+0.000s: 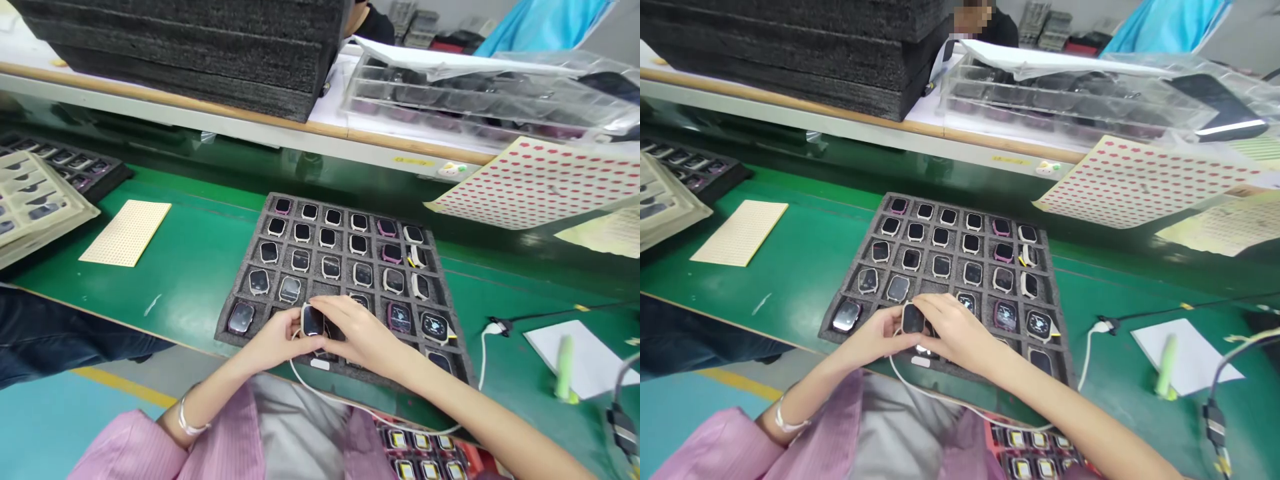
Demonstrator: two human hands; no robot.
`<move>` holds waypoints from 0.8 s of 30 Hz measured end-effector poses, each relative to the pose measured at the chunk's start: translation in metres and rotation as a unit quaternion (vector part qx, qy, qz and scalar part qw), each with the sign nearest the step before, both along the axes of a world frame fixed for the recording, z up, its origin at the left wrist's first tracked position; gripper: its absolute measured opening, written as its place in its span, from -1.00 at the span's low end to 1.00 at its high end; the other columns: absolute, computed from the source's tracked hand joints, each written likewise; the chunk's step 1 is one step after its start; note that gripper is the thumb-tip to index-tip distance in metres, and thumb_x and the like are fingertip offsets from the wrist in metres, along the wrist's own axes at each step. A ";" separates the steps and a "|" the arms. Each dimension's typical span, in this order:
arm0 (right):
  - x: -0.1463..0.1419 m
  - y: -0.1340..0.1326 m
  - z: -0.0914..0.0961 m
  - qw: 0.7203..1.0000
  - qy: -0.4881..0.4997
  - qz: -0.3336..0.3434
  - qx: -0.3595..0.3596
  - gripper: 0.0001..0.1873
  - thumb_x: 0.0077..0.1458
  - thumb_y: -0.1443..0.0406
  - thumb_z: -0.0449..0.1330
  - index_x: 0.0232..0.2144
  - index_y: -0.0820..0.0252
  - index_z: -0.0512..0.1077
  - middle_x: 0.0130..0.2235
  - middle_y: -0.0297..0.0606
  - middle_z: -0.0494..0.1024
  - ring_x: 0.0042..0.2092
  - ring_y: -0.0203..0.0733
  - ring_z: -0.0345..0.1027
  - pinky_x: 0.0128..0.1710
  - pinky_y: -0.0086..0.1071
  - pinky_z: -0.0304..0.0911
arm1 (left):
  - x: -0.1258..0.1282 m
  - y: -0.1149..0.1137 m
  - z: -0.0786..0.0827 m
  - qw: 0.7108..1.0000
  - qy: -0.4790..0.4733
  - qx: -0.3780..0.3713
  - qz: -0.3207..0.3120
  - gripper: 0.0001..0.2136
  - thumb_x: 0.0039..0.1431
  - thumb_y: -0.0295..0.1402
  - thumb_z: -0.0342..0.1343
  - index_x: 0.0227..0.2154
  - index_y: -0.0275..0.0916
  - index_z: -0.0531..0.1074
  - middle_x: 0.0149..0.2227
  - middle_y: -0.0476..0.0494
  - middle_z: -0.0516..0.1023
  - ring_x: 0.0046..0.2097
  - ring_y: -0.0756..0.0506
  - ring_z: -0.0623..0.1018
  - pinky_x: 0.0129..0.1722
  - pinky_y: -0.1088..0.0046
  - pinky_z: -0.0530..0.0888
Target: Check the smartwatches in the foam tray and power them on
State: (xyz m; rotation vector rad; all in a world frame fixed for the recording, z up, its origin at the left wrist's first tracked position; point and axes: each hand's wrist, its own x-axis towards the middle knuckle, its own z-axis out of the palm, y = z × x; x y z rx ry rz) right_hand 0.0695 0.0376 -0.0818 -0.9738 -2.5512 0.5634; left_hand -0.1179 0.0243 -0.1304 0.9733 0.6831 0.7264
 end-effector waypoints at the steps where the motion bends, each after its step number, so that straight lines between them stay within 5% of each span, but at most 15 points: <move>1: -0.001 0.000 -0.002 1.000 -0.004 0.008 0.005 -0.52 0.09 0.33 0.28 0.05 0.28 0.27 -0.03 -0.02 0.47 -0.01 0.04 0.36 -0.03 -0.07 0.33 | 0.001 -0.002 0.000 1.000 0.012 0.003 0.010 -0.66 0.03 -0.32 0.27 -0.15 -0.34 0.39 -0.38 -0.01 0.44 -0.43 0.07 0.42 -0.41 0.58 0.39; 4: 0.000 -0.001 -0.008 1.000 -0.005 0.021 0.021 -0.54 0.14 0.31 0.23 0.07 0.29 0.27 -0.04 -0.02 0.48 -0.05 0.05 0.38 -0.06 -0.06 0.35 | 0.002 -0.007 -0.003 0.998 0.054 0.012 0.026 -0.71 0.12 -0.23 0.17 -0.22 -0.35 0.34 -0.59 0.13 0.29 -0.64 0.12 0.26 -0.66 0.63 0.24; 11: 0.000 -0.016 -0.035 0.990 0.100 -0.022 0.092 -0.50 0.20 0.28 0.16 0.15 0.28 0.19 0.00 0.06 0.45 0.02 0.02 0.37 -0.01 -0.08 0.33 | -0.001 -0.011 -0.002 0.998 0.054 0.015 0.013 -0.67 0.15 -0.14 0.12 -0.26 -0.35 0.32 -0.59 0.10 0.29 -0.65 0.11 0.30 -0.69 0.64 0.30; 24: 0.022 0.011 -0.024 0.981 0.169 0.099 -0.011 -0.48 0.11 0.27 0.30 0.08 0.24 0.27 -0.10 -0.04 0.49 -0.10 -0.06 0.38 -0.11 -0.15 0.32 | 0.021 -0.020 0.003 0.997 0.050 0.018 0.057 -0.65 0.15 -0.11 0.12 -0.22 -0.34 0.36 -0.40 -0.07 0.45 -0.59 0.12 0.26 -0.64 0.62 0.27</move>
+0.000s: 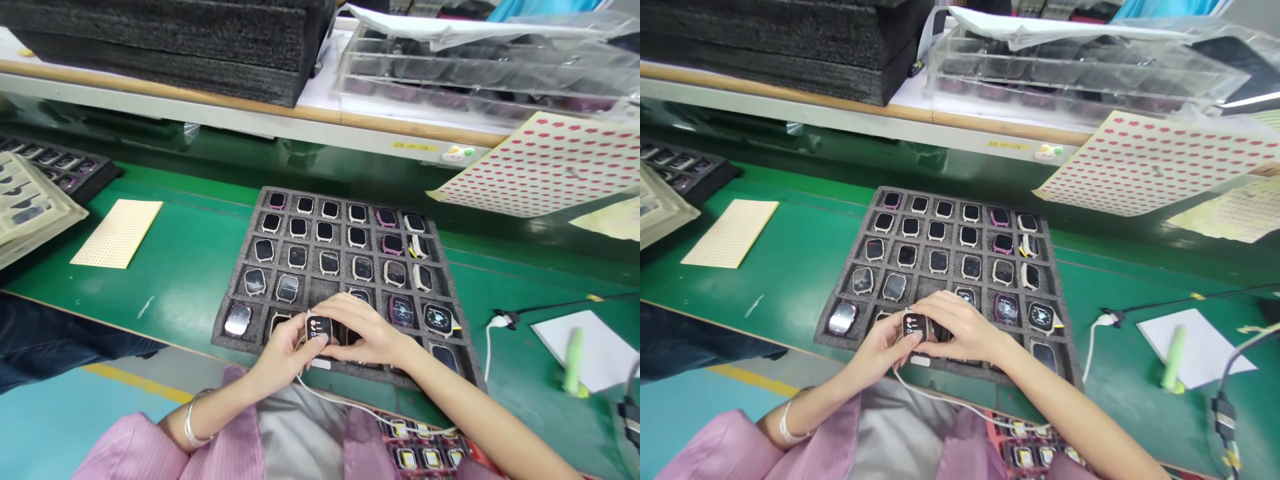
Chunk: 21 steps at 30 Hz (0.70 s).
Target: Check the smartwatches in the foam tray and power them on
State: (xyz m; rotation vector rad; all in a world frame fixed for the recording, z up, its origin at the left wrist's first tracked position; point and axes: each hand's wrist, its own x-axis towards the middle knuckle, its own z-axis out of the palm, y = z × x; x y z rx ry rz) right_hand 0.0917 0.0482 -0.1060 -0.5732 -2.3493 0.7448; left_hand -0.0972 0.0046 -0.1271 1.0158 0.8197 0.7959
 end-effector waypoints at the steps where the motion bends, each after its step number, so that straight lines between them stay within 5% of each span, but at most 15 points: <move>1: 0.001 0.001 0.000 1.000 0.005 0.002 -0.004 -0.47 0.10 0.27 0.31 0.08 0.25 0.27 -0.10 -0.04 0.49 -0.10 -0.05 0.37 -0.11 -0.14 0.32 | 0.002 0.000 0.001 1.000 -0.001 -0.002 0.002 -0.64 0.14 -0.11 0.13 -0.22 -0.34 0.36 -0.39 -0.08 0.46 -0.58 0.12 0.26 -0.64 0.61 0.26; 6: 0.003 -0.001 0.001 0.989 0.063 0.003 -0.137 -0.54 0.11 0.29 0.30 0.05 0.24 0.37 -0.08 -0.05 0.45 -0.07 -0.07 0.35 -0.08 -0.14 0.32 | 0.001 0.002 0.003 0.999 -0.024 -0.023 0.000 -0.63 0.11 -0.11 0.16 -0.21 -0.36 0.37 -0.50 -0.01 0.39 -0.62 0.13 0.23 -0.66 0.61 0.20; 11: -0.006 -0.006 -0.006 0.920 0.168 -0.026 -0.352 -0.73 0.12 0.21 0.29 -0.13 0.18 0.52 -0.18 -0.17 0.39 -0.30 -0.25 0.38 -0.33 -0.34 0.40 | -0.009 0.007 -0.005 0.988 -0.112 -0.067 -0.083 -0.65 0.06 -0.12 0.21 -0.32 -0.37 0.41 -0.47 -0.11 0.47 -0.70 0.15 0.21 -0.71 0.58 0.11; 17: -0.015 -0.008 -0.012 0.894 0.208 -0.024 -0.396 -0.70 -0.08 0.21 0.43 -0.24 0.16 0.58 -0.32 -0.27 0.39 -0.32 -0.28 0.33 -0.29 -0.37 0.32 | -0.017 0.008 -0.010 0.984 -0.096 -0.096 -0.116 -0.59 -0.03 -0.05 0.26 -0.35 -0.37 0.44 -0.61 -0.06 0.41 -0.71 0.12 0.20 -0.70 0.56 0.11; 21: -0.015 -0.008 -0.006 0.903 0.190 -0.022 -0.384 -0.69 -0.04 0.17 0.41 -0.24 0.19 0.56 -0.31 -0.25 0.40 -0.31 -0.25 0.34 -0.31 -0.37 0.32 | -0.018 0.008 -0.009 0.983 -0.094 -0.092 -0.128 -0.58 -0.04 -0.04 0.26 -0.36 -0.35 0.43 -0.63 -0.02 0.36 -0.70 0.11 0.21 -0.70 0.56 0.11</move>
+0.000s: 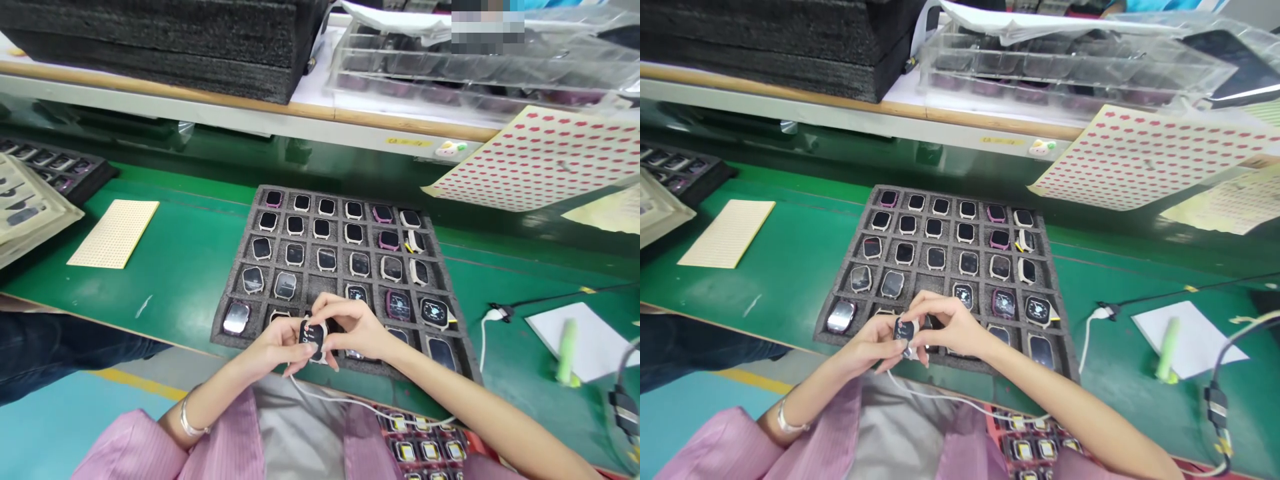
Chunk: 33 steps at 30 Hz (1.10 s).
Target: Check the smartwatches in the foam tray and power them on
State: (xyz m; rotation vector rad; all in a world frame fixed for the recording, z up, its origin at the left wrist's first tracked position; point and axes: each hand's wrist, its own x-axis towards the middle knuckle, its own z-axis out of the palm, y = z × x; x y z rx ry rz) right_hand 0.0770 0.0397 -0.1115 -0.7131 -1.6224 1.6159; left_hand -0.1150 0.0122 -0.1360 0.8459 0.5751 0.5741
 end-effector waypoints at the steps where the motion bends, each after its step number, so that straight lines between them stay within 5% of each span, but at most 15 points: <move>1: 0.001 0.000 0.003 1.000 -0.015 0.001 0.016 -0.70 0.00 0.17 0.38 -0.22 0.20 0.55 -0.30 -0.24 0.40 -0.31 -0.25 0.34 -0.30 -0.36 0.33 | 0.001 0.000 0.000 1.000 -0.005 0.004 0.012 -0.59 -0.03 -0.05 0.26 -0.36 -0.35 0.42 -0.61 -0.02 0.37 -0.70 0.12 0.20 -0.70 0.57 0.10; 6: 0.006 0.000 0.018 0.977 -0.143 0.013 0.157 -0.60 0.10 0.23 0.30 -0.01 0.19 0.41 -0.16 -0.17 0.40 -0.15 -0.15 0.34 -0.12 -0.23 0.32 | 0.009 -0.004 0.003 0.994 0.014 0.038 0.104 -0.65 0.06 -0.10 0.21 -0.32 -0.34 0.36 -0.62 0.08 0.29 -0.69 0.13 0.21 -0.70 0.60 0.13; 12: 0.006 -0.011 0.032 0.874 -0.352 0.009 0.336 -0.58 0.19 0.22 0.20 0.06 0.22 0.31 -0.09 -0.07 0.41 -0.06 -0.01 0.29 -0.07 -0.10 0.30 | 0.014 -0.009 0.005 0.987 0.068 0.076 0.127 -0.67 0.13 -0.12 0.15 -0.26 -0.33 0.34 -0.55 0.06 0.31 -0.64 0.13 0.24 -0.66 0.61 0.21; 16: 0.003 -0.015 0.038 0.844 -0.396 -0.003 0.362 -0.67 0.18 0.25 0.18 -0.01 0.22 0.35 -0.07 -0.04 0.38 -0.05 0.02 0.29 -0.08 -0.08 0.33 | 0.016 -0.011 0.005 0.982 0.094 0.095 0.135 -0.69 0.15 -0.14 0.13 -0.25 -0.33 0.35 -0.48 0.02 0.34 -0.61 0.13 0.26 -0.64 0.60 0.22; 27: 0.001 -0.014 0.038 0.857 -0.371 0.006 0.358 -0.66 0.21 0.28 0.15 0.02 0.27 0.31 -0.10 -0.04 0.38 -0.05 0.01 0.27 -0.06 -0.10 0.31 | 0.016 -0.011 0.005 0.982 0.096 0.102 0.124 -0.75 0.20 -0.22 0.09 -0.22 -0.32 0.33 -0.45 0.01 0.34 -0.58 0.12 0.24 -0.61 0.59 0.22; 33: 0.007 0.004 0.034 0.912 -0.278 -0.065 0.294 -0.66 0.11 0.27 0.23 -0.05 0.19 0.35 -0.13 -0.14 0.42 -0.11 -0.08 0.34 -0.12 -0.23 0.32 | 0.000 -0.013 0.008 0.986 0.067 0.129 0.082 -0.66 0.19 -0.22 0.12 -0.05 -0.22 0.24 -0.23 -0.07 0.35 -0.30 0.02 0.35 -0.30 0.55 0.34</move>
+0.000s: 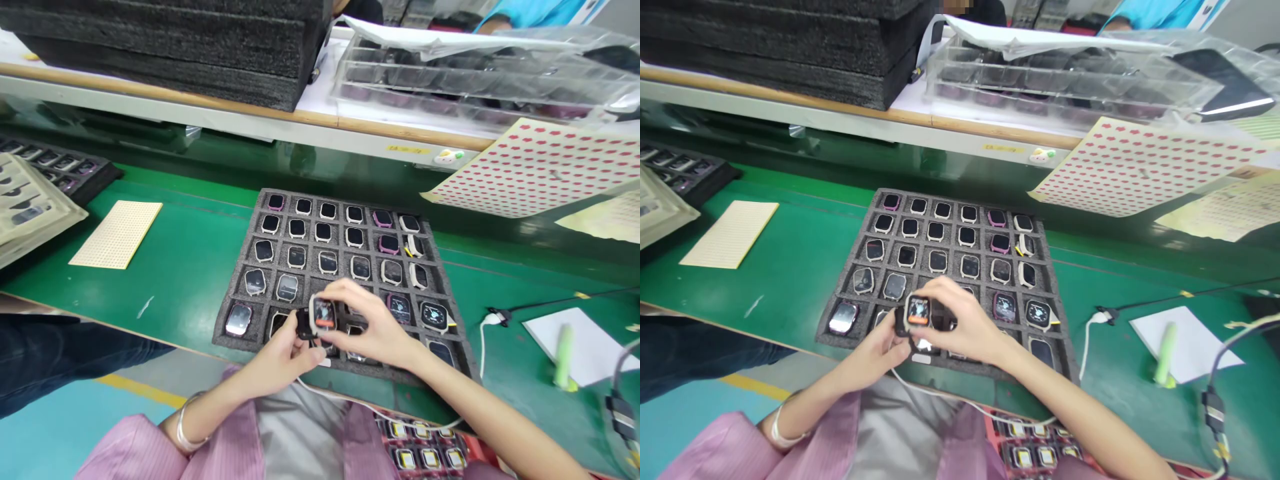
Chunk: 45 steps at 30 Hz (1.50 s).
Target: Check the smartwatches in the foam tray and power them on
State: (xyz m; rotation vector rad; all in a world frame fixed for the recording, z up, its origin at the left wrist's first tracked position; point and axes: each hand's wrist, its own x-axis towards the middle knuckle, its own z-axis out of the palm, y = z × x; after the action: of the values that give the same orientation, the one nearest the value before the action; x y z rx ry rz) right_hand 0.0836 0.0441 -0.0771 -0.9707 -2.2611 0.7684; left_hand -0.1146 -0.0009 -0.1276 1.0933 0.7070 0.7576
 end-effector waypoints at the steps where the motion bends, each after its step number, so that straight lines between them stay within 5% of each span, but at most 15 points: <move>1: 0.002 0.005 -0.003 0.999 0.004 -0.031 0.010 -0.67 0.10 0.26 0.25 -0.07 0.20 0.36 -0.14 -0.14 0.43 -0.12 -0.07 0.34 -0.12 -0.22 0.31 | -0.006 0.001 0.002 1.000 0.000 -0.009 -0.013 -0.66 0.17 -0.22 0.14 -0.06 -0.22 0.24 -0.24 -0.06 0.35 -0.32 0.04 0.34 -0.33 0.55 0.33; 4: 0.008 0.016 -0.013 0.989 -0.110 -0.084 0.058 -0.69 0.07 0.26 0.27 -0.12 0.22 0.39 -0.15 -0.11 0.44 -0.12 0.01 0.33 -0.12 -0.11 0.26 | -0.027 0.007 0.004 0.999 0.027 -0.025 0.004 -0.68 0.17 -0.20 0.14 -0.12 -0.24 0.25 -0.27 -0.04 0.35 -0.41 0.08 0.31 -0.43 0.58 0.29; 7: 0.007 0.018 -0.014 0.962 -0.250 -0.060 0.088 -0.62 0.06 0.28 0.28 -0.06 0.27 0.39 -0.09 -0.03 0.42 -0.08 0.08 0.29 -0.15 -0.08 0.23 | -0.040 0.014 0.002 0.998 0.043 -0.039 0.028 -0.69 0.18 -0.15 0.10 -0.18 -0.27 0.26 -0.30 -0.04 0.37 -0.54 0.14 0.24 -0.57 0.59 0.22; 13: -0.033 0.033 0.001 0.952 -0.281 -0.002 0.126 -0.69 0.09 0.24 0.29 -0.15 0.31 0.43 -0.12 -0.06 0.42 -0.10 0.03 0.28 -0.15 -0.15 0.19 | -0.039 0.023 -0.006 0.997 -0.001 -0.066 0.035 -0.66 0.13 -0.19 0.17 -0.14 -0.29 0.27 -0.27 -0.09 0.43 -0.59 0.15 0.31 -0.59 0.58 0.27; 18: -0.067 0.050 -0.009 0.913 -0.381 0.039 0.143 -0.72 0.06 0.23 0.30 -0.30 0.39 0.43 -0.24 -0.03 0.41 -0.17 0.08 0.29 -0.22 -0.14 0.22 | -0.039 0.023 -0.007 0.997 -0.016 -0.067 0.047 -0.67 0.11 -0.27 0.20 -0.14 -0.31 0.29 -0.21 -0.13 0.46 -0.58 0.17 0.33 -0.59 0.61 0.32; 22: -0.060 0.055 -0.014 0.936 -0.335 0.006 0.104 -0.67 0.01 0.22 0.33 -0.26 0.37 0.42 -0.23 -0.05 0.40 -0.17 0.08 0.31 -0.19 -0.10 0.25 | -0.039 0.022 -0.011 0.997 -0.021 -0.058 0.049 -0.66 0.08 -0.34 0.22 -0.13 -0.31 0.29 -0.20 -0.14 0.45 -0.56 0.17 0.33 -0.58 0.63 0.35; 25: -0.045 0.059 -0.006 0.982 -0.189 0.002 0.014 -0.72 -0.01 0.28 0.33 -0.24 0.27 0.40 -0.21 -0.14 0.40 -0.19 -0.05 0.35 -0.17 -0.18 0.31 | -0.039 0.025 -0.014 0.996 -0.027 -0.069 0.040 -0.64 0.03 -0.38 0.26 -0.14 -0.32 0.30 -0.18 -0.16 0.46 -0.53 0.15 0.35 -0.57 0.63 0.38; 28: -0.037 0.056 0.007 0.996 -0.068 0.053 -0.036 -0.73 0.04 0.31 0.29 -0.19 0.20 0.38 -0.16 -0.19 0.41 -0.15 -0.12 0.36 -0.12 -0.26 0.32 | -0.039 0.027 -0.015 0.996 -0.031 -0.080 0.029 -0.63 -0.02 -0.39 0.29 -0.16 -0.32 0.31 -0.18 -0.16 0.46 -0.51 0.13 0.37 -0.57 0.63 0.39; 33: -0.047 0.033 0.009 0.985 -0.114 0.123 0.028 -0.62 0.01 0.32 0.31 -0.10 0.24 0.36 -0.08 -0.11 0.45 -0.05 -0.02 0.34 -0.05 -0.15 0.29 | -0.038 0.026 -0.013 0.996 -0.032 -0.074 0.036 -0.57 -0.06 -0.36 0.34 -0.14 -0.30 0.31 -0.37 0.01 0.40 -0.49 0.09 0.41 -0.55 0.62 0.43; 40: -0.059 0.026 0.002 0.959 -0.218 0.144 0.114 -0.59 0.08 0.38 0.24 0.00 0.35 0.32 -0.09 0.00 0.47 -0.09 0.06 0.35 -0.11 -0.08 0.31 | -0.032 0.021 -0.013 0.994 -0.011 -0.079 0.078 -0.68 0.14 -0.14 0.14 -0.24 -0.30 0.26 -0.67 0.07 0.41 -0.68 0.04 0.42 -0.66 0.60 0.40; 45: -0.055 0.016 -0.019 0.981 -0.124 0.121 0.087 -0.57 0.15 0.36 0.16 0.07 0.29 0.25 -0.02 0.01 0.41 -0.01 0.05 0.32 -0.05 -0.07 0.30 | -0.033 0.018 -0.017 0.993 -0.009 -0.071 0.096 -0.68 0.14 -0.13 0.14 -0.25 -0.30 0.28 -0.69 0.07 0.41 -0.70 0.03 0.40 -0.68 0.60 0.39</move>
State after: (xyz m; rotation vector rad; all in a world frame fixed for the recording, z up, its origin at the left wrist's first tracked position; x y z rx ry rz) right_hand 0.0285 0.0603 -0.0964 -0.7525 -2.6491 0.5580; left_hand -0.1473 0.0168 -0.1444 0.8969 0.8467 0.8666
